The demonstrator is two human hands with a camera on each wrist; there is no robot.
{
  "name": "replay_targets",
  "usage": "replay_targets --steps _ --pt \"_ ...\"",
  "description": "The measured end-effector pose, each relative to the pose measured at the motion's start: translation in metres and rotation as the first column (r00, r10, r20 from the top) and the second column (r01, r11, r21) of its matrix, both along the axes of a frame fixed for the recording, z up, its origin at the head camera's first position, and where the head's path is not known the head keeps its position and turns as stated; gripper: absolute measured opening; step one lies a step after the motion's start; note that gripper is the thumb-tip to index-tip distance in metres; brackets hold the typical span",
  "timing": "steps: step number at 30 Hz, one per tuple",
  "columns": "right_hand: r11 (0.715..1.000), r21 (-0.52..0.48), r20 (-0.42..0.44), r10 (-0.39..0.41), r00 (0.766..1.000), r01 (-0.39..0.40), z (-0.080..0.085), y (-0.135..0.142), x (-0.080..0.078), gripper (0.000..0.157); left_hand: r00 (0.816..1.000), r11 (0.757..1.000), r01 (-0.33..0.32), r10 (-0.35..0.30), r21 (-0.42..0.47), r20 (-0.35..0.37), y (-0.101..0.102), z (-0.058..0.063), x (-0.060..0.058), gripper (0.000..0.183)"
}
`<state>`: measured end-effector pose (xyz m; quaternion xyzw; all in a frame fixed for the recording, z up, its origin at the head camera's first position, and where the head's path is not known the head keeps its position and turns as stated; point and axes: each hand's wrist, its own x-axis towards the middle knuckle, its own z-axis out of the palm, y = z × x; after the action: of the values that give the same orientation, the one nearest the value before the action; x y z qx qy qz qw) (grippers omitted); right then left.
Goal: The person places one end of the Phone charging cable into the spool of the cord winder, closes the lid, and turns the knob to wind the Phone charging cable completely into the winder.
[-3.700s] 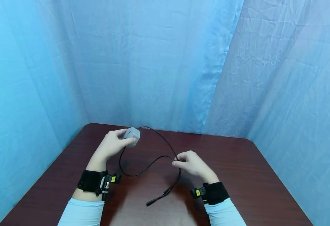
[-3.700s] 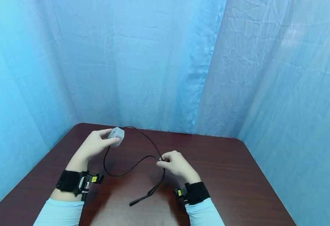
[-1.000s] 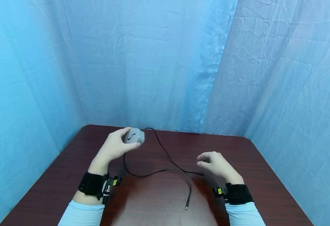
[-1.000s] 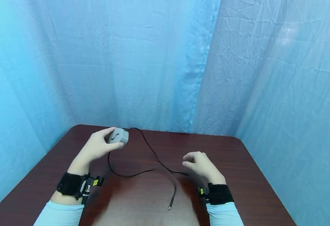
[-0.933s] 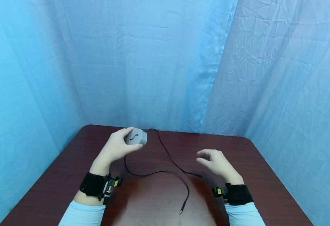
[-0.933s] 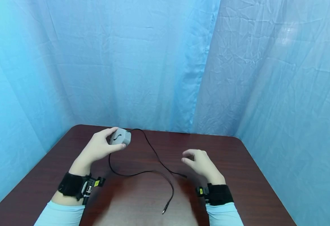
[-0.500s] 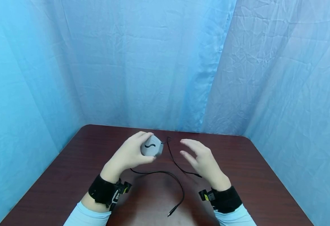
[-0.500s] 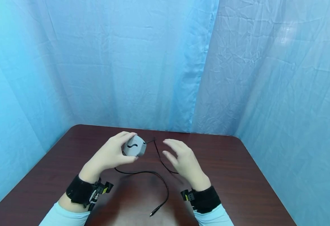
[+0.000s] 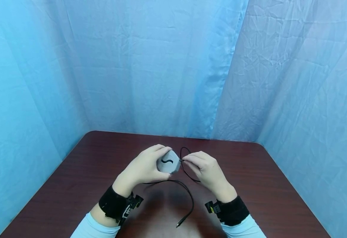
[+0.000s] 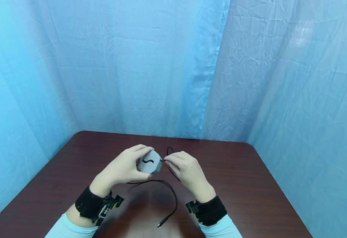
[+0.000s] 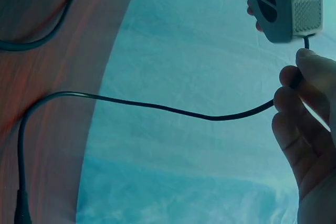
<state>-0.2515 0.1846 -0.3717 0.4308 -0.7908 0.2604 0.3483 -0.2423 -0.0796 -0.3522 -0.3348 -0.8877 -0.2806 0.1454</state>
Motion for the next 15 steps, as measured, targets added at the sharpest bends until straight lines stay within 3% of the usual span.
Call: replay_targets --steps 3,6,10,15 --pt "1.000 -0.013 0.005 -0.016 1.000 0.016 0.002 0.004 -0.001 0.024 1.000 1.000 -0.013 0.012 0.020 0.015 -0.003 0.002 0.000 0.074" --pt "0.999 -0.033 0.008 -0.030 1.000 0.030 0.003 0.007 -0.003 0.013 0.999 0.999 -0.017 0.016 0.046 0.032 -0.006 0.003 -0.001 0.075" --pt "0.997 -0.058 0.012 -0.059 0.998 0.059 0.005 0.011 -0.003 0.023 0.998 0.998 -0.037 0.034 0.058 0.051 -0.010 0.002 -0.003 0.074" --pt "0.995 -0.075 0.035 -0.062 0.997 0.065 0.006 0.014 -0.003 0.024 0.997 0.997 -0.042 0.037 0.066 0.070 -0.011 0.001 -0.005 0.073"
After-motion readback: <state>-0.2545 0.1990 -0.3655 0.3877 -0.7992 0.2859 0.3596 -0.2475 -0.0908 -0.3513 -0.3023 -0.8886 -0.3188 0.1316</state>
